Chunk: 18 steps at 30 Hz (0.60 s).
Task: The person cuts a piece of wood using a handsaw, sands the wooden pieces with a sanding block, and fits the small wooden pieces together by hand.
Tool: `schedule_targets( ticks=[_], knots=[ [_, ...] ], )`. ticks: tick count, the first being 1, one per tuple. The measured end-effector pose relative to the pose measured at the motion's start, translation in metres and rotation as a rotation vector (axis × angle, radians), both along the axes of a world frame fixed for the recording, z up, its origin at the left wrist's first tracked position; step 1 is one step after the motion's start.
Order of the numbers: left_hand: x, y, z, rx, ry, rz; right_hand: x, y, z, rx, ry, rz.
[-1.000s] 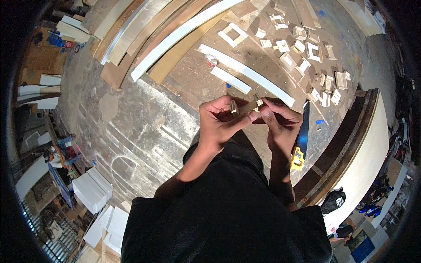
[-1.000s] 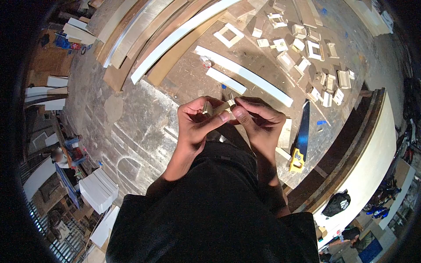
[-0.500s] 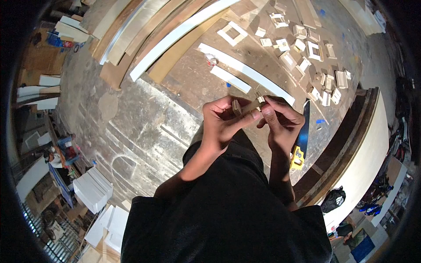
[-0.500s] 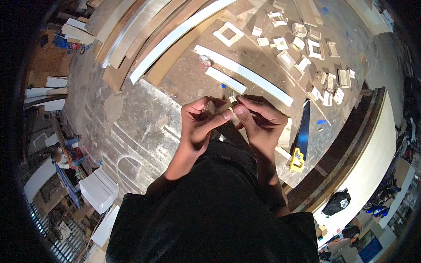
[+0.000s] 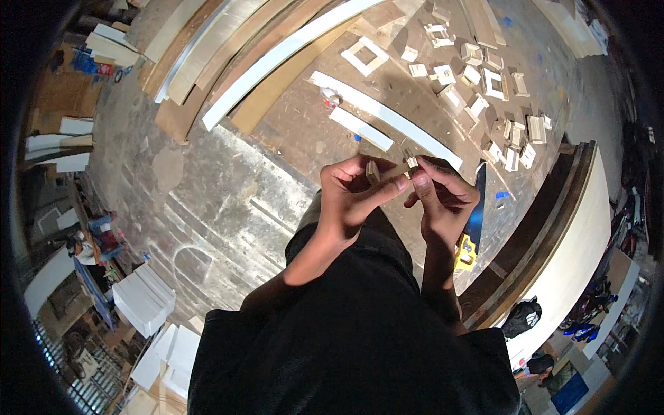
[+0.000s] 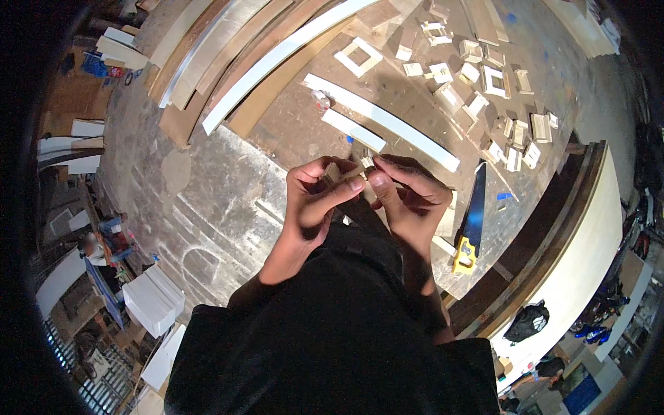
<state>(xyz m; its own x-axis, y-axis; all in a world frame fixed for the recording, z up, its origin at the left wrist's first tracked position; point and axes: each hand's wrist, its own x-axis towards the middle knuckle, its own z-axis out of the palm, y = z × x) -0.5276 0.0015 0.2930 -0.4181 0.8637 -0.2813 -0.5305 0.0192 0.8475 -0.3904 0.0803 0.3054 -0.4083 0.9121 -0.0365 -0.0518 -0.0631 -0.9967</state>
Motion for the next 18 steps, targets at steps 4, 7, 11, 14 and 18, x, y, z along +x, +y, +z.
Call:
schedule_targets(
  ticks=[4,7,11,14,18],
  knots=[
    [-0.001,-0.001,-0.003,0.011,-0.002,0.000,-0.005,-0.001,0.000,0.068,-0.041,-0.012],
    [-0.001,0.003,-0.003,-0.002,-0.191,0.005,-0.002,0.001,-0.003,0.078,-0.029,0.043],
    [-0.006,0.004,-0.006,0.020,-0.604,-0.053,-0.004,0.009,-0.001,0.203,-0.133,0.171],
    [-0.009,0.004,-0.009,0.063,-0.748,-0.101,-0.009,0.010,0.004,0.303,-0.196,0.199],
    [-0.007,0.000,-0.013,0.035,-0.747,-0.105,-0.010,0.010,0.007,0.222,-0.105,0.130]
  ],
)
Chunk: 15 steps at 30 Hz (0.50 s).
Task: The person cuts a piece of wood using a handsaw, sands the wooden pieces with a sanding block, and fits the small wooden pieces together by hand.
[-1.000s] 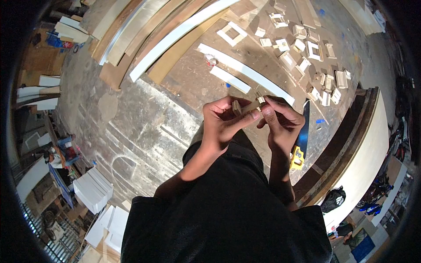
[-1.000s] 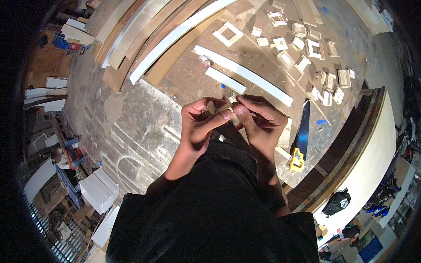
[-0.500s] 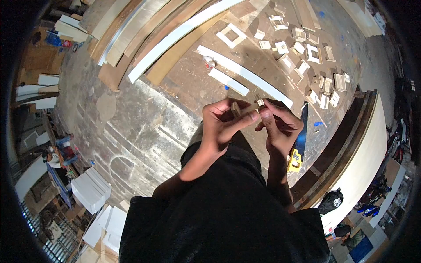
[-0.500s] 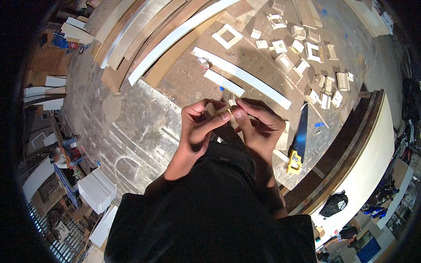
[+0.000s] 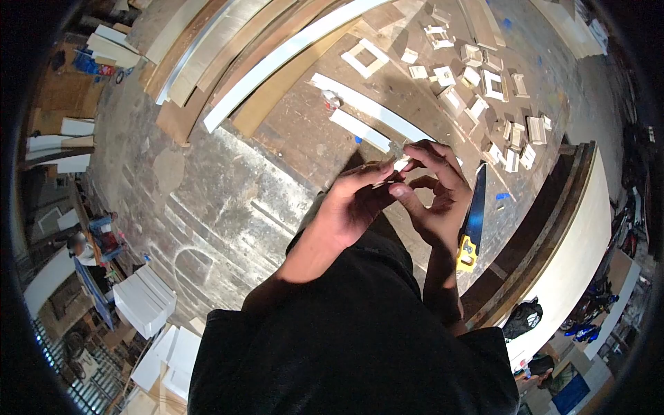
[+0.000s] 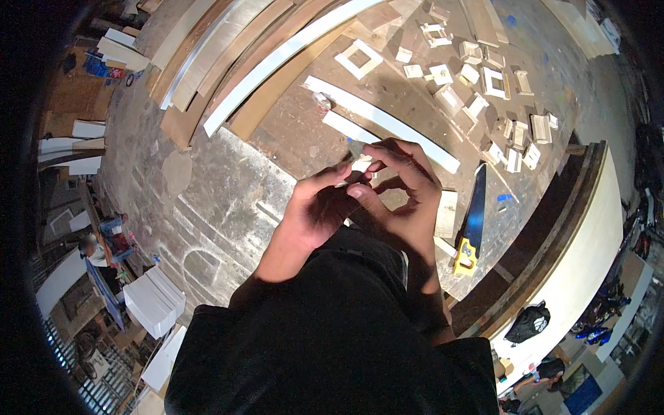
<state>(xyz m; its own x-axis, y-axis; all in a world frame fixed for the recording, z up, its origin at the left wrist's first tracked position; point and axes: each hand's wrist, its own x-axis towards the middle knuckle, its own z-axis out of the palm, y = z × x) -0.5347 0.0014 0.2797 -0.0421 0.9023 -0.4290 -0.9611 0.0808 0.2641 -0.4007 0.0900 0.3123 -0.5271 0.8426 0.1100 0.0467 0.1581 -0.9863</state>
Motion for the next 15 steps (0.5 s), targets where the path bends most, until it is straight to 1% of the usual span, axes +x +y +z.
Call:
schedule_targets(
  ticks=[1,3,5,6,8,9,11,12,14,15],
  knots=[
    [0.001,-0.002,0.000,-0.018,0.029,0.006,0.001,0.000,-0.001,0.000,0.000,0.000],
    [0.002,-0.003,0.000,-0.036,0.059,0.014,0.004,0.000,-0.003,-0.114,0.020,-0.017],
    [0.003,-0.002,-0.002,-0.004,0.215,0.065,0.006,-0.001,-0.002,-0.144,0.018,-0.001],
    [0.003,-0.002,-0.001,-0.004,0.215,0.066,0.007,-0.001,-0.002,-0.175,0.016,0.016],
    [0.003,-0.003,0.001,-0.020,0.340,0.101,0.009,0.001,-0.006,-0.213,0.034,0.024],
    [0.003,-0.003,0.002,-0.021,0.340,0.101,0.010,0.001,-0.009,-0.251,0.052,0.033],
    [0.005,-0.002,0.002,-0.014,0.449,0.109,0.011,0.002,-0.014,-0.284,0.064,0.036],
    [0.004,-0.002,0.002,-0.015,0.449,0.109,0.012,0.003,-0.016,-0.315,0.076,0.038],
    [0.002,-0.002,0.002,-0.048,0.605,0.057,0.014,0.005,-0.022,-0.324,0.098,0.041],
    [0.002,-0.002,0.003,-0.048,0.605,0.058,0.014,0.005,-0.025,-0.331,0.121,0.046]
  ],
)
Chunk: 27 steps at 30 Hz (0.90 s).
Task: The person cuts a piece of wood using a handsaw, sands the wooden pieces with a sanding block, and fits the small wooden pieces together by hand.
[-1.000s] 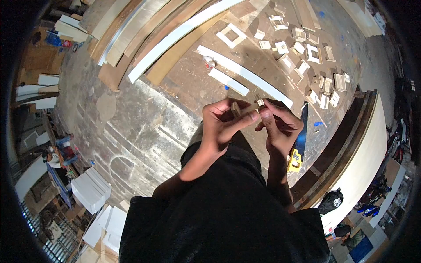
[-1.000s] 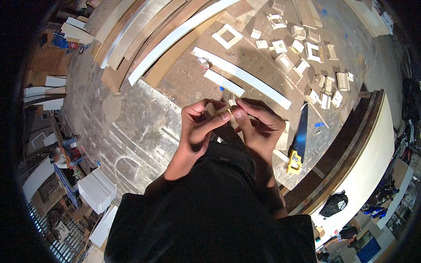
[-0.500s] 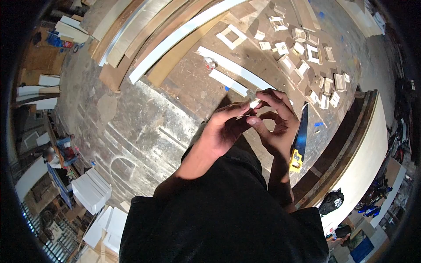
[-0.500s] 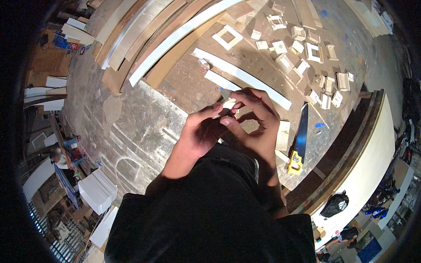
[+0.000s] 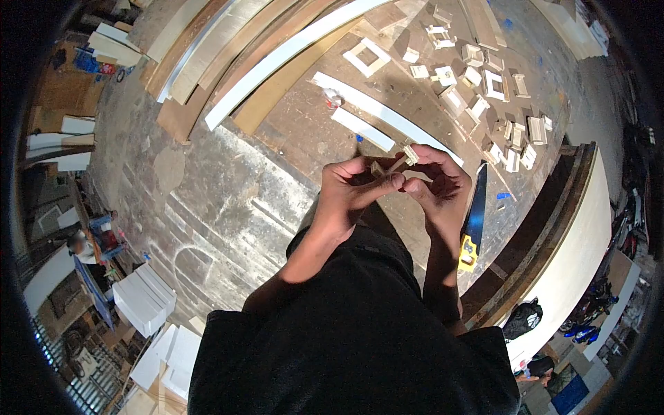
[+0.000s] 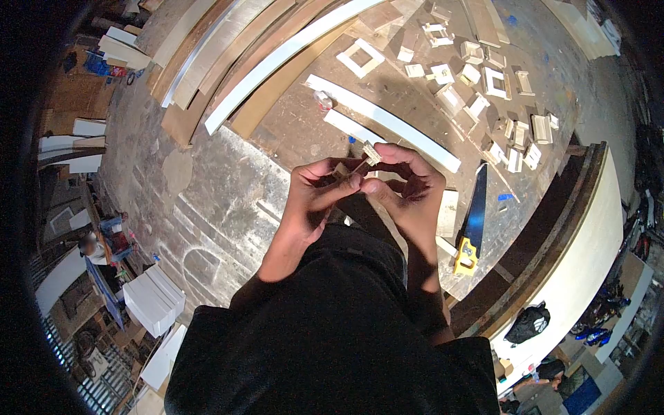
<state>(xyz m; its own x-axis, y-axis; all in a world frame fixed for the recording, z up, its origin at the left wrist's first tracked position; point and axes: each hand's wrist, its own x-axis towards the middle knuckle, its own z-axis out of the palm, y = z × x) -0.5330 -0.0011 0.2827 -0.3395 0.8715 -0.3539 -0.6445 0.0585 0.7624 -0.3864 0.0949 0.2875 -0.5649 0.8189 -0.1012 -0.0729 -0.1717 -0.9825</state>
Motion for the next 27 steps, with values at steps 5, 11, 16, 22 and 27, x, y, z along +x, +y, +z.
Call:
schedule_targets(
  ticks=[5,11,16,22,27],
  knots=[
    [-0.003,-0.001,0.003,-0.047,0.121,-0.027,-0.001,-0.002,-0.006,-0.030,0.066,-0.003],
    [-0.002,0.002,0.005,0.019,0.206,0.010,-0.005,-0.005,-0.014,-0.038,0.095,-0.056],
    [0.003,0.001,0.003,0.030,0.341,0.119,-0.013,-0.013,-0.005,-0.036,0.097,-0.159],
    [0.005,0.001,0.017,0.060,0.354,0.112,-0.018,-0.015,-0.008,-0.002,0.185,-0.239],
    [0.006,0.004,0.017,0.200,0.223,0.161,-0.018,-0.015,-0.005,-0.025,0.261,-0.268]
  ],
)
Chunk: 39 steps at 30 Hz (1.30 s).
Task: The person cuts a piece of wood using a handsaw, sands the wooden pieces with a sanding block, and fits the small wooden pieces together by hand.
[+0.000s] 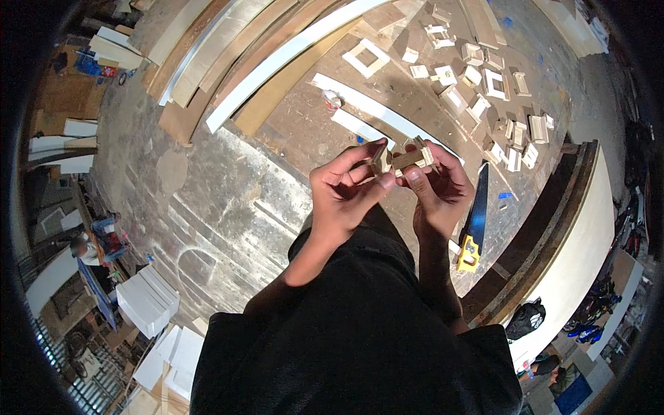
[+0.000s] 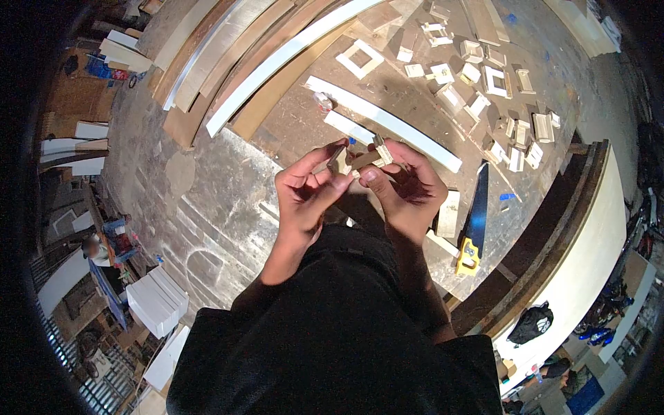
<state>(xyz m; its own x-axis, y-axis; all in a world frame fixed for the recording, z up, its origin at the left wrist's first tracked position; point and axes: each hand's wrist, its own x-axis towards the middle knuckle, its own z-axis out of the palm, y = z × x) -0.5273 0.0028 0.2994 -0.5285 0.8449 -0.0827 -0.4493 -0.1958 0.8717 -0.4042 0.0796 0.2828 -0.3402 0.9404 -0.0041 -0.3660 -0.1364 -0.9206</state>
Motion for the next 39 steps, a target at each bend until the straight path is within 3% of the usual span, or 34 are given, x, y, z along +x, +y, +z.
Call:
schedule_targets(
  ticks=[6,11,20,39],
  knots=[
    [-0.004,-0.003,-0.002,-0.056,-0.055,-0.070,-0.002,-0.004,0.000,0.014,0.011,-0.070],
    [-0.004,-0.002,0.007,-0.026,-0.283,-0.069,-0.001,-0.004,-0.001,0.023,-0.026,-0.105],
    [-0.002,-0.001,-0.006,-0.026,-0.108,-0.058,-0.002,-0.006,-0.006,0.094,-0.051,-0.156],
    [0.002,-0.003,-0.009,0.110,-0.041,0.013,0.002,-0.012,-0.002,0.129,-0.027,-0.139]
  ],
)
